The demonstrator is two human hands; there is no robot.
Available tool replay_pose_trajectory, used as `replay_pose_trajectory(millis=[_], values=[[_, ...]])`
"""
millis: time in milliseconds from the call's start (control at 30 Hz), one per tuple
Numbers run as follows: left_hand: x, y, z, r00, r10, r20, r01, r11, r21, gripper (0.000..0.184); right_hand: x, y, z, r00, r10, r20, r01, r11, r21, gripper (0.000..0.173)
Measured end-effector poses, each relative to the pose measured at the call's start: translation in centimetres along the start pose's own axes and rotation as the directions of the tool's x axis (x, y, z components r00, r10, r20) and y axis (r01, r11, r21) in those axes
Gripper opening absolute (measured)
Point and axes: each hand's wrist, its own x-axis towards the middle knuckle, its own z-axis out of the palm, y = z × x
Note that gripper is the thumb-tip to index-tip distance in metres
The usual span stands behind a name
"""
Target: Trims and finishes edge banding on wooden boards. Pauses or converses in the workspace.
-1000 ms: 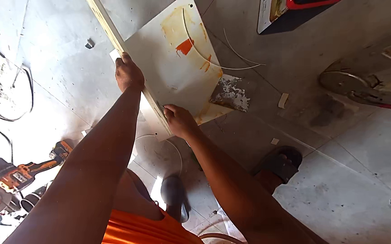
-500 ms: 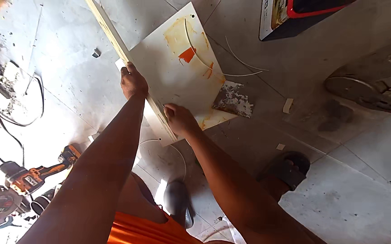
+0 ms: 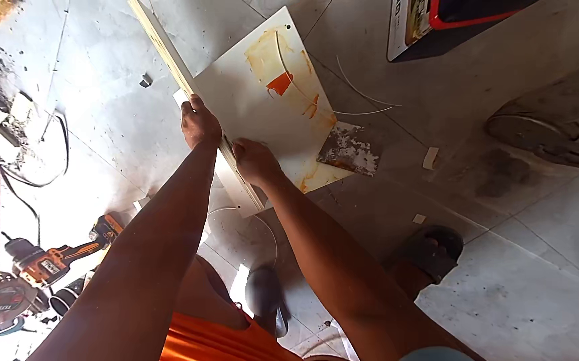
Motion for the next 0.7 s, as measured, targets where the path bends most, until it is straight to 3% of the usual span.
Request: replay_pose_trajectory(millis=[100, 233, 400, 567, 700], values=[[-0.1, 0.0, 0.0, 1.000, -0.001, -0.001, 0.001, 1.000, -0.012, 0.057, 1.3, 0.0, -0.1, 0.999, -0.013, 0.029, 0.013, 1.000, -0.023, 0.040], [0.0, -0.2, 0.2, 1.000, -0.012, -0.010, 0.012, 1.000, -0.013, 0.057, -1.1, 1.6, 0.3, 0.997, 0.069, 0.045, -0.070, 0.997, 0.033, 0.041], [0.0, -0.1, 0.3, 1.000, -0.012, -0.012, 0.011, 1.000, -0.020, 0.057, 1.1, -1.2, -1.0, 0.999, -0.020, 0.035, 0.021, 0.999, -0.038, 0.041], [-0.2, -0.2, 0.1, 1.000, 0.001, -0.004, -0.001, 1.000, -0.006, 0.056, -0.6, 1.2, 0.2, 0.998, 0.040, 0.052, -0.041, 0.999, 0.008, 0.041], [0.0, -0.1, 0.2, 1.000, 0.001, -0.009, -0.001, 1.000, -0.022, 0.057, 0.0, -0.2, -0.2, 1.000, 0.005, 0.011, -0.005, 1.000, 0.001, 0.042]])
